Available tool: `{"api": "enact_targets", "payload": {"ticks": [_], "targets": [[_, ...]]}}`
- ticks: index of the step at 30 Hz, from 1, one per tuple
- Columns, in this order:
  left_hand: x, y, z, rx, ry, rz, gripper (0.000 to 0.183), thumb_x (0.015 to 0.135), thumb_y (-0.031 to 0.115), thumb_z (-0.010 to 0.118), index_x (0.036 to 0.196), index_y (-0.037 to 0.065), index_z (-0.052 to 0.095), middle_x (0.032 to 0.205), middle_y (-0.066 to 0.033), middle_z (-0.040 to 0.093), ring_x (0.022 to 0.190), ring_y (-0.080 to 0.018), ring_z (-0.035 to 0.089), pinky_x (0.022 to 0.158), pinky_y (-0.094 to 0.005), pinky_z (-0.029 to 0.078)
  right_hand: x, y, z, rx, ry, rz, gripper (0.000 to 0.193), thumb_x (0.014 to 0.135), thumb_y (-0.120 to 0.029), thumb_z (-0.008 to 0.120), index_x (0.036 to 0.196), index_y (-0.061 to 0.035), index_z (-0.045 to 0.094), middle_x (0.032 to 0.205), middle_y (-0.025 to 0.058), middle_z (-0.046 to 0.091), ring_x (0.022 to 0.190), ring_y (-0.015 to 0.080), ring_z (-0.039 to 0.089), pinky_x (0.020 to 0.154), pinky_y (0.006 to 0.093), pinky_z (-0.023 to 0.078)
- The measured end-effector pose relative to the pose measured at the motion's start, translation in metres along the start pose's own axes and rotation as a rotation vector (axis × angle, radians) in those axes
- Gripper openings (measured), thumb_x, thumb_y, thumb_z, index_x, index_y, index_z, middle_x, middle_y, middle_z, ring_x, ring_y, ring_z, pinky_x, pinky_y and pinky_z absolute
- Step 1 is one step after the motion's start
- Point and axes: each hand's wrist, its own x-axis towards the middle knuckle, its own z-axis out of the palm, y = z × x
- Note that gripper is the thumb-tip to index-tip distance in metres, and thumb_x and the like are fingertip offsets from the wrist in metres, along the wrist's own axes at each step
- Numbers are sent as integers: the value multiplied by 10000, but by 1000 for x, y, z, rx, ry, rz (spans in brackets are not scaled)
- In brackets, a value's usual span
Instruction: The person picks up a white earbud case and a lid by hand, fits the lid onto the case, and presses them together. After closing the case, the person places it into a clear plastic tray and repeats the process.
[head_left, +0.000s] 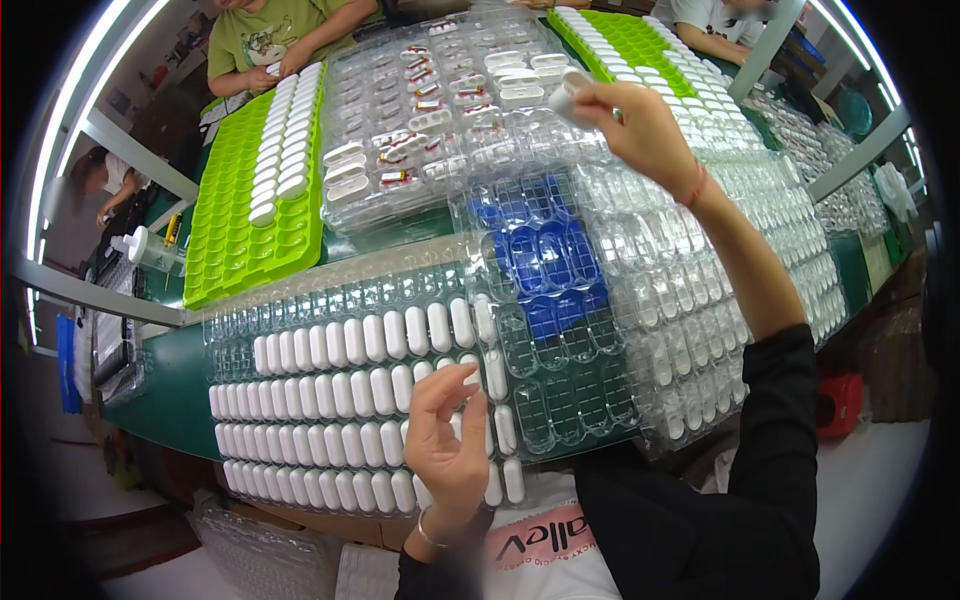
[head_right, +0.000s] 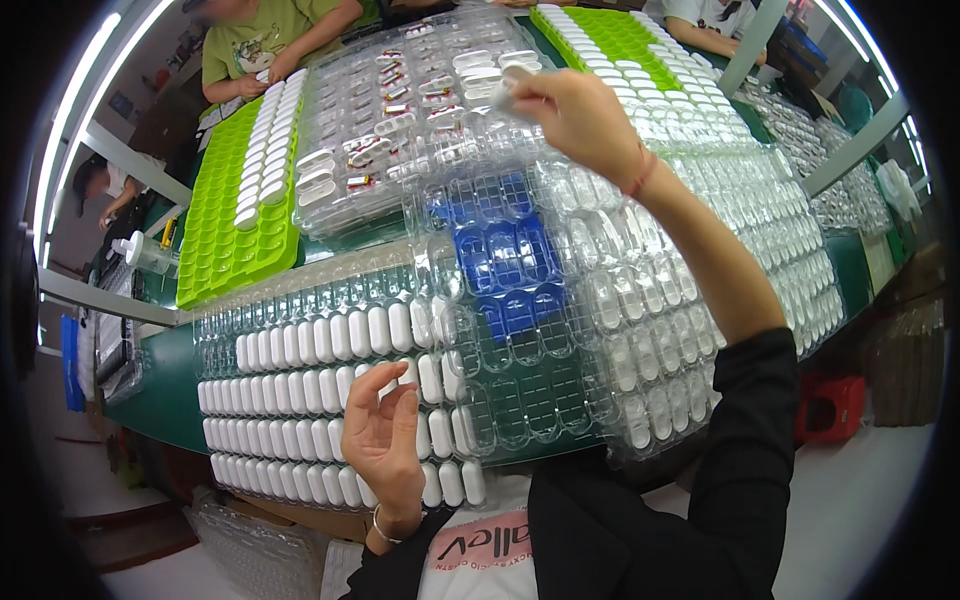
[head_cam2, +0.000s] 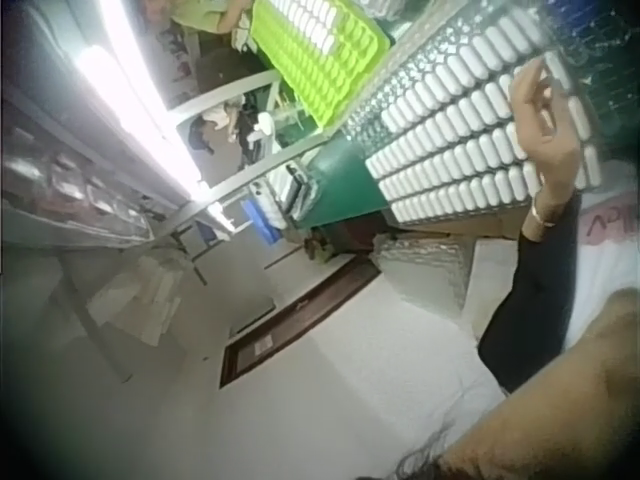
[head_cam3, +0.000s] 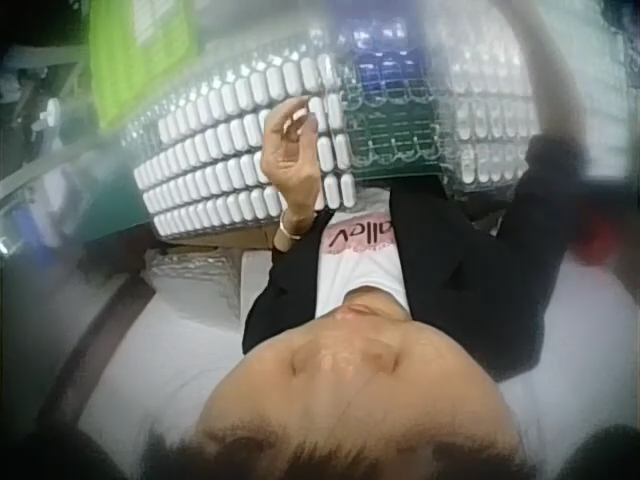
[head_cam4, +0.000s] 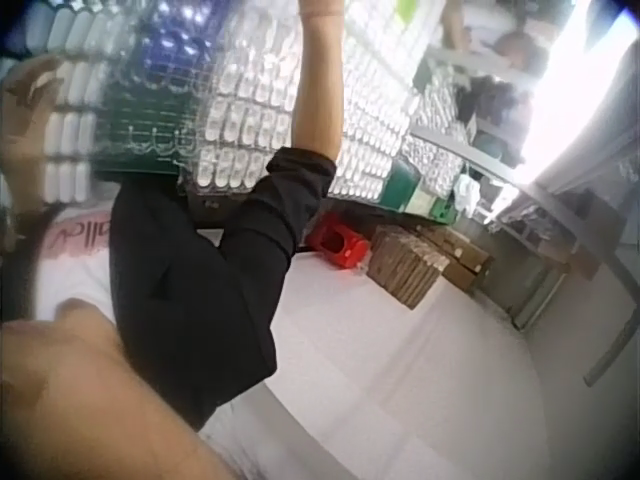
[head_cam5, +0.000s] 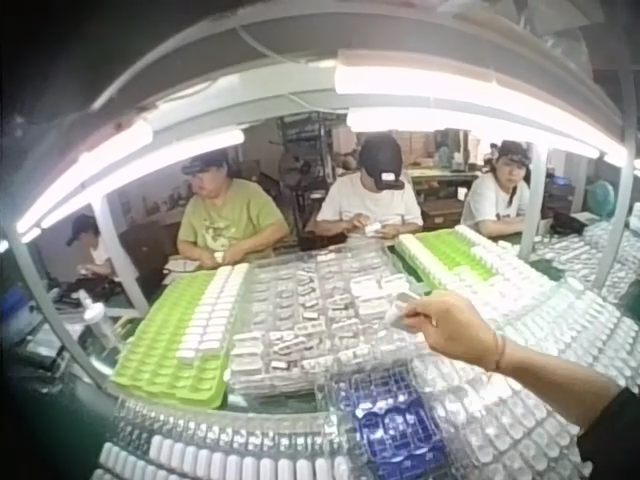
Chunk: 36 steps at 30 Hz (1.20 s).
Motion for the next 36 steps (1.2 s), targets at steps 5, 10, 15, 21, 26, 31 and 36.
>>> {"api": "enact_targets", "payload": {"ticks": [5, 10, 15, 21, 26, 31, 36], "targets": [[10, -9, -27, 194, 148, 62, 280, 903, -100, 591, 1176, -39, 601, 1198, -136, 591, 1006, -164, 583, 865, -282, 495, 54, 121, 41, -432, -211, 62, 130, 835, -110, 668, 935, -120, 751, 821, 132, 701, 900, 332, 667, 763, 428, 528], [9, -6, -73, 389, 332, 22, 258, 898, -117, 569, 1131, -23, 624, 1175, -117, 601, 1047, -161, 581, 864, -273, 484, 70, 153, 76, -519, -379, 70, 96, 832, -120, 669, 888, -107, 746, 886, 133, 713, 912, 326, 676, 769, 426, 535], [50, -28, -132, 671, 427, 79, 148, 926, -20, 610, 1068, -1, 651, 1040, -73, 674, 959, -159, 636, 772, -279, 512, 57, 169, 62, -371, -367, 70, 138, 859, -128, 645, 933, -61, 740, 903, 161, 713, 871, 347, 677, 773, 416, 530], [129, -87, -284, 1548, 353, -116, 272, 863, 136, 673, 1104, 10, 678, 1015, -190, 706, 933, -376, 673, 822, -453, 525, -10, 71, -17, -159, -185, 154, 165, 904, -144, 646, 943, -6, 728, 849, 145, 722, 764, 262, 687, 698, 344, 516], [134, -88, -282, 1675, 422, 38, 330, 830, 61, 679, 1155, 2, 667, 1102, -181, 686, 995, -375, 653, 867, -422, 516, -127, 14, -93, -60, -80, 476, 156, 931, -121, 641, 976, 6, 719, 760, 80, 712, 675, 126, 643, 613, 269, 467], [62, -4, -135, 981, 247, 316, 320, 905, -32, 649, 1224, -20, 633, 1099, -108, 675, 938, -180, 644, 800, -324, 551, -243, 5, -171, -327, -48, 852, 171, 900, -167, 679, 930, -3, 718, 745, 104, 697, 640, 171, 633, 606, 290, 472], [-8, 19, -42, 892, -90, 610, 309, 800, -99, 712, 1095, -60, 631, 1036, -185, 681, 926, -316, 668, 825, -399, 550, -280, -21, -179, -483, -123, 840, 163, 846, -201, 722, 851, -39, 709, 771, 90, 677, 629, 244, 605, 605, 363, 469]]}}
